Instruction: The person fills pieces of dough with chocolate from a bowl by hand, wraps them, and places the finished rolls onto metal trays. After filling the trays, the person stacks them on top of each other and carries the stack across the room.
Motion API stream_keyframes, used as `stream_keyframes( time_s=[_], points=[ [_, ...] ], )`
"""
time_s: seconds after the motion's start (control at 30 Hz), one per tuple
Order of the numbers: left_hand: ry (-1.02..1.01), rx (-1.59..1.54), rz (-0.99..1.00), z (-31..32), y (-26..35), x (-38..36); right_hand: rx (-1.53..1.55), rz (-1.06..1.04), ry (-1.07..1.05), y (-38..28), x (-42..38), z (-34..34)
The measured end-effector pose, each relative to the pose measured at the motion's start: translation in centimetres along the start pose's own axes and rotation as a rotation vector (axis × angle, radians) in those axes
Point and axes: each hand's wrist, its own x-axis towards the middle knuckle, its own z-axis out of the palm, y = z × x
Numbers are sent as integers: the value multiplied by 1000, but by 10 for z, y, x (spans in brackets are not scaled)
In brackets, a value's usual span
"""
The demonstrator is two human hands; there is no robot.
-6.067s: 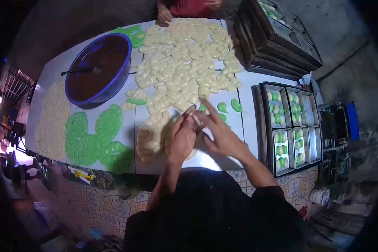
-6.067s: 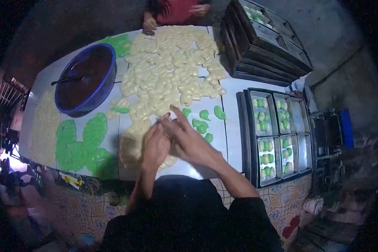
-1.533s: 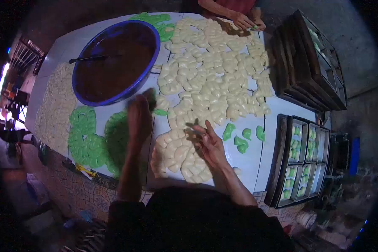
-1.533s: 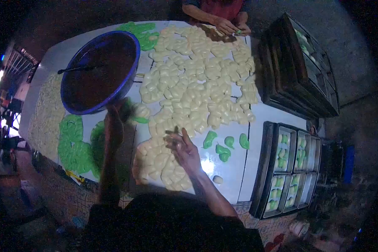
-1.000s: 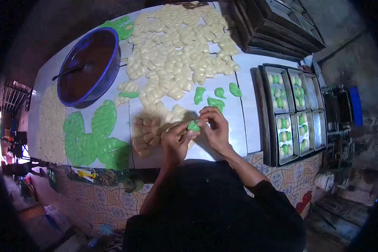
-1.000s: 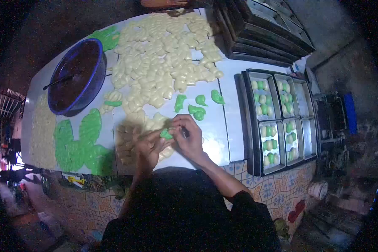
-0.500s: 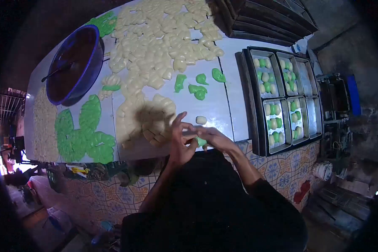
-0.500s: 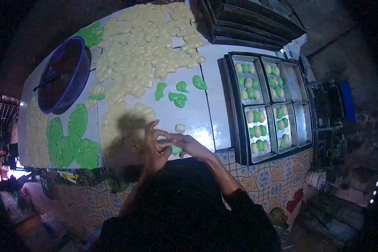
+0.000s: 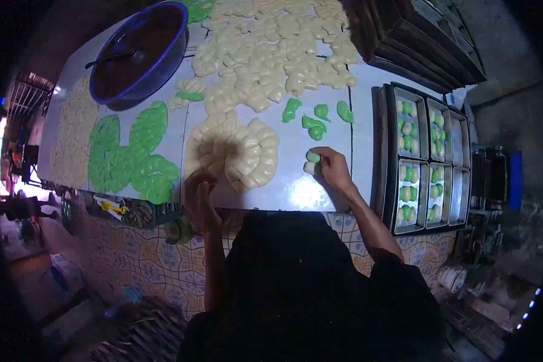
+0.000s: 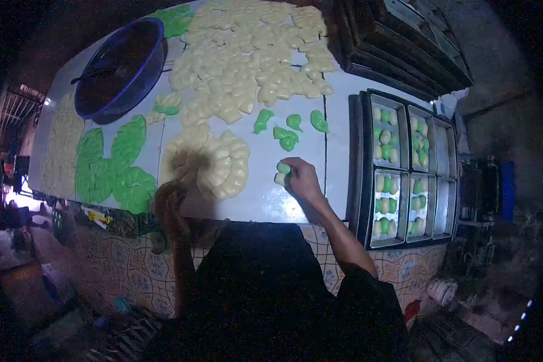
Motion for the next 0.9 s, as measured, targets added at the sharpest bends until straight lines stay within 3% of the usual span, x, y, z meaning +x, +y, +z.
stream_keyframes(
  time_s=[0.03,0.1,0.13,0.2,0.23,0.27,0.3,0.33,0.37,0.43,0.5,0.57,0.63,0.7,0.77,0.83,0.87,0.9],
  points=[
    [-36,96,16,-8,-5,1,-5,-4,-5,-5,0,-1],
    [-61,127,54,-3,-20,-4,-230,-211,-66,-16,6,-3],
    [-94,167,90,6,-19,-6,-404,-394,109,-33,11,4],
    [-455,541,145,41,-12,3,-259,-488,127,-61,41,27],
    [-602,681,447,58,-5,5,-232,-475,16,-74,63,41],
    [-730,894,535,74,-14,11,-306,-429,-111,-90,87,53],
    [-786,1099,574,85,-37,14,-334,-509,4,-90,109,76],
    [-814,1169,586,94,-46,18,-432,-430,22,-106,115,86],
    [-842,1240,599,101,-51,22,-609,-402,-90,-110,118,92],
    [-881,1358,588,103,-54,20,-434,-617,-141,-90,135,110],
    [-825,1375,592,104,-55,12,-300,-511,-113,-99,117,96],
    [-752,1339,617,106,-63,11,149,-268,240,-113,110,69],
    [-708,1263,668,105,-71,16,499,-365,454,-109,122,32],
    [-760,1288,530,111,-68,25,494,-397,685,-133,107,-27],
    [-838,1131,331,117,-26,34,588,-721,787,-172,80,-71],
    [-686,410,213,118,-8,31,430,-791,636,-183,47,-84],
    [-686,33,-43,122,6,31,229,-810,499,-176,31,-81],
    [-694,-465,-507,123,26,28,171,-712,270,-173,15,-69]
  ],
)
